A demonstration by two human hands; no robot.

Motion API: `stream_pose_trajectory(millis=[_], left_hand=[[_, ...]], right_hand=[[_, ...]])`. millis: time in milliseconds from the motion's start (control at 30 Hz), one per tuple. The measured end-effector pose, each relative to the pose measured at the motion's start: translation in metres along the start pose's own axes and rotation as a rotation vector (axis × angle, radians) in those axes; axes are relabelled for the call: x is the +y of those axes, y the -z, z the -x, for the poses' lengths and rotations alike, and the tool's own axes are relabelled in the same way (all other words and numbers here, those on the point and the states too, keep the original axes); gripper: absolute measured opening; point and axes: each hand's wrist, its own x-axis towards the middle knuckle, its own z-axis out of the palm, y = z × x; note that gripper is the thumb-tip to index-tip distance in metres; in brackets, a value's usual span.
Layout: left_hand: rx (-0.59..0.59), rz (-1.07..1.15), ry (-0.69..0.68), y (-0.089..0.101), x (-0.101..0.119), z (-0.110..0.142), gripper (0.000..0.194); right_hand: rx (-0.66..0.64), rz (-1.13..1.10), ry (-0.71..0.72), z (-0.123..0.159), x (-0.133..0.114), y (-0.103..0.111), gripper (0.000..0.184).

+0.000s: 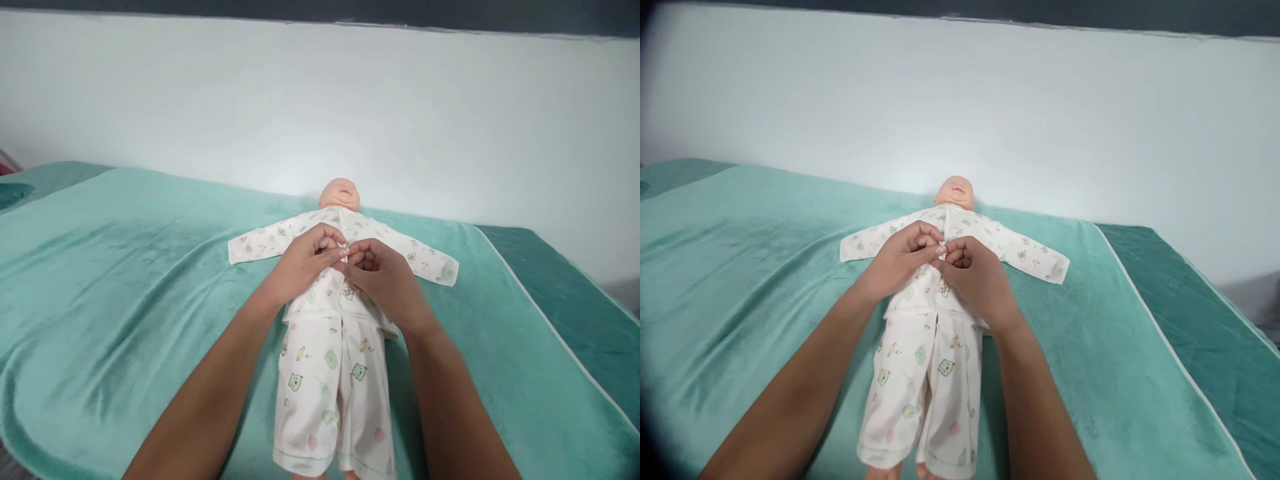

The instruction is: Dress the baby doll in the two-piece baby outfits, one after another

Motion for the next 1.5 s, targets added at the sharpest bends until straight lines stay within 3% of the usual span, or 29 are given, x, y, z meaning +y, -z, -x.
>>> stream_pose_trajectory(millis=[333, 600, 833, 1033, 1233, 1333, 1400, 1500], left_hand=[[0.007, -0.124, 0.027, -0.001, 0.005, 0.004, 0.023], [0.006, -0.055, 0.057, -0.001, 0.006, 0.004, 0.024], [-0.139, -0.097, 0.065, 0.016, 0.014, 0.007, 0.022], [-0.134, -0.289, 0.055, 0.018, 0.016, 0.008, 0.018], [-0.143, -0.391, -0.027, 0.018, 0.016, 0.007, 0.022], [-0.093, -0.377, -0.02, 0.017, 0.016, 0.008, 0.024], [0.005, -0.364, -0.038, 0.017, 0.012, 0.007, 0.022], [0.213, -0.41, -0.131, 0.018, 0.001, 0.002, 0.015]], right_hand=[[0.056, 0.24, 0.065, 0.004, -0.005, -0.007, 0.013], [0.043, 0.255, 0.117, 0.004, -0.003, -0.008, 0.023], [-0.025, 0.157, 0.066, 0.003, 0.0, -0.002, 0.022], [0.024, -0.105, -0.009, 0.001, 0.0, 0.0, 0.012], [0.067, -0.082, -0.066, 0.0, 0.001, 0.0, 0.015], [0.058, -0.089, -0.064, 0.0, 0.002, 0.002, 0.016], [0.068, -0.149, -0.031, -0.001, 0.004, 0.004, 0.016], [0.225, -0.23, 0.09, -0.005, 0.011, 0.005, 0.013]])
